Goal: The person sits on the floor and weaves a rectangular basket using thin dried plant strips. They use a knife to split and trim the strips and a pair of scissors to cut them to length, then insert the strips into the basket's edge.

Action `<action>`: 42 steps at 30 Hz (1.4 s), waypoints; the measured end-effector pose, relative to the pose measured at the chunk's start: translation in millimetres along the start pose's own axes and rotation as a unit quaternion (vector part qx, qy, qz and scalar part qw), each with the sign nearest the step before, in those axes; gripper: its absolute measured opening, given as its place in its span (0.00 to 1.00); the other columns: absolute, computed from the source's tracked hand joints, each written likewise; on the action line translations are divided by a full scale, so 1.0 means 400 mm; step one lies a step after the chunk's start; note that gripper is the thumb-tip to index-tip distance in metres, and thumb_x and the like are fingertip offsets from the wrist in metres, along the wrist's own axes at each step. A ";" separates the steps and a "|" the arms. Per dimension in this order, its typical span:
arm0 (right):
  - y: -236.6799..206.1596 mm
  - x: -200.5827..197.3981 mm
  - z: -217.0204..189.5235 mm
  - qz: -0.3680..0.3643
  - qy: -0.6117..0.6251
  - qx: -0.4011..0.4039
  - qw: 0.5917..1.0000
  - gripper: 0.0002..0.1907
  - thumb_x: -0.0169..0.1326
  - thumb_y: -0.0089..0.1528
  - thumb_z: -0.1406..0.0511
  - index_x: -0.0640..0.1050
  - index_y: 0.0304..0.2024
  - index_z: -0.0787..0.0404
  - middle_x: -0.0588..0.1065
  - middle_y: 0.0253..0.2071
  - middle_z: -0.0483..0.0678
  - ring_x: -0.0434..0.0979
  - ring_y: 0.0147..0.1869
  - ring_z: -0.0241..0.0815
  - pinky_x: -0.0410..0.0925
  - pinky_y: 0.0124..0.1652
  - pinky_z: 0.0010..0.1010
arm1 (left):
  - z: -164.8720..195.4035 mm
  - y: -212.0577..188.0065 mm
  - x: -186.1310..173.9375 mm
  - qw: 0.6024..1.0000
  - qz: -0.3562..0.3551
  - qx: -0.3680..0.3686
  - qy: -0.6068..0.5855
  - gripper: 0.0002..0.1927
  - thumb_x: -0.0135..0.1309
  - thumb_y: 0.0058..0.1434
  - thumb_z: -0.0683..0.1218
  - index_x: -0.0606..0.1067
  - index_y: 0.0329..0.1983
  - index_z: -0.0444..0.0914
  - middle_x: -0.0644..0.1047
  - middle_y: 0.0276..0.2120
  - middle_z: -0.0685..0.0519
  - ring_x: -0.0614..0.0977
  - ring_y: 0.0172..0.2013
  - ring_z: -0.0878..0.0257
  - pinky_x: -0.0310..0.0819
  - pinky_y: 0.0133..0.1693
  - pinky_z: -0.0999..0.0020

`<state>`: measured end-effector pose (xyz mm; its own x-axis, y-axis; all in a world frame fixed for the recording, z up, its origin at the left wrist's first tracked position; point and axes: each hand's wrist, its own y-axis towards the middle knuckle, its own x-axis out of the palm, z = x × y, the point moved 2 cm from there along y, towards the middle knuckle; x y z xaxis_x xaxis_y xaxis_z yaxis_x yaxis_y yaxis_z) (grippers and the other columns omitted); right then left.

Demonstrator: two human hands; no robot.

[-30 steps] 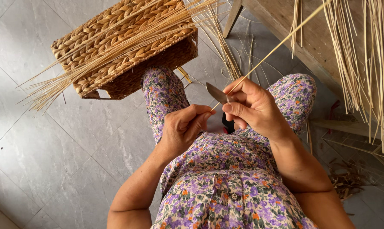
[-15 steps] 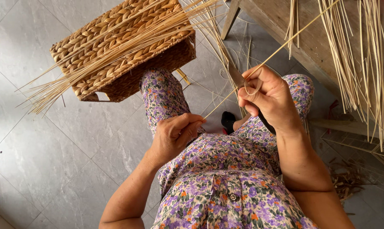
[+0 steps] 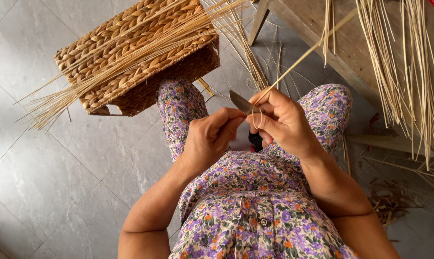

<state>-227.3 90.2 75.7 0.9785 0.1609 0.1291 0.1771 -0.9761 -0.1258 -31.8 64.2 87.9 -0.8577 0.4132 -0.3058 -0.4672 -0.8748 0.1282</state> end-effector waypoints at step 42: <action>-0.026 0.027 -0.030 0.012 0.008 -0.042 0.999 0.14 0.54 0.70 0.68 0.69 0.56 0.61 0.74 0.27 0.44 0.67 0.23 0.25 0.60 0.22 0.16 | -0.010 -0.015 0.026 0.998 0.055 0.016 -0.033 0.08 0.55 0.71 0.37 0.78 0.52 0.34 0.81 0.30 0.53 0.84 0.30 0.71 0.78 0.31 0.77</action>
<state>-219.9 100.3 90.1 0.9804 0.1355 0.1433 0.1434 -0.9886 -0.0461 -37.2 72.8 80.0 -0.9158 0.3318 -0.2264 -0.3753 -0.9076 0.1880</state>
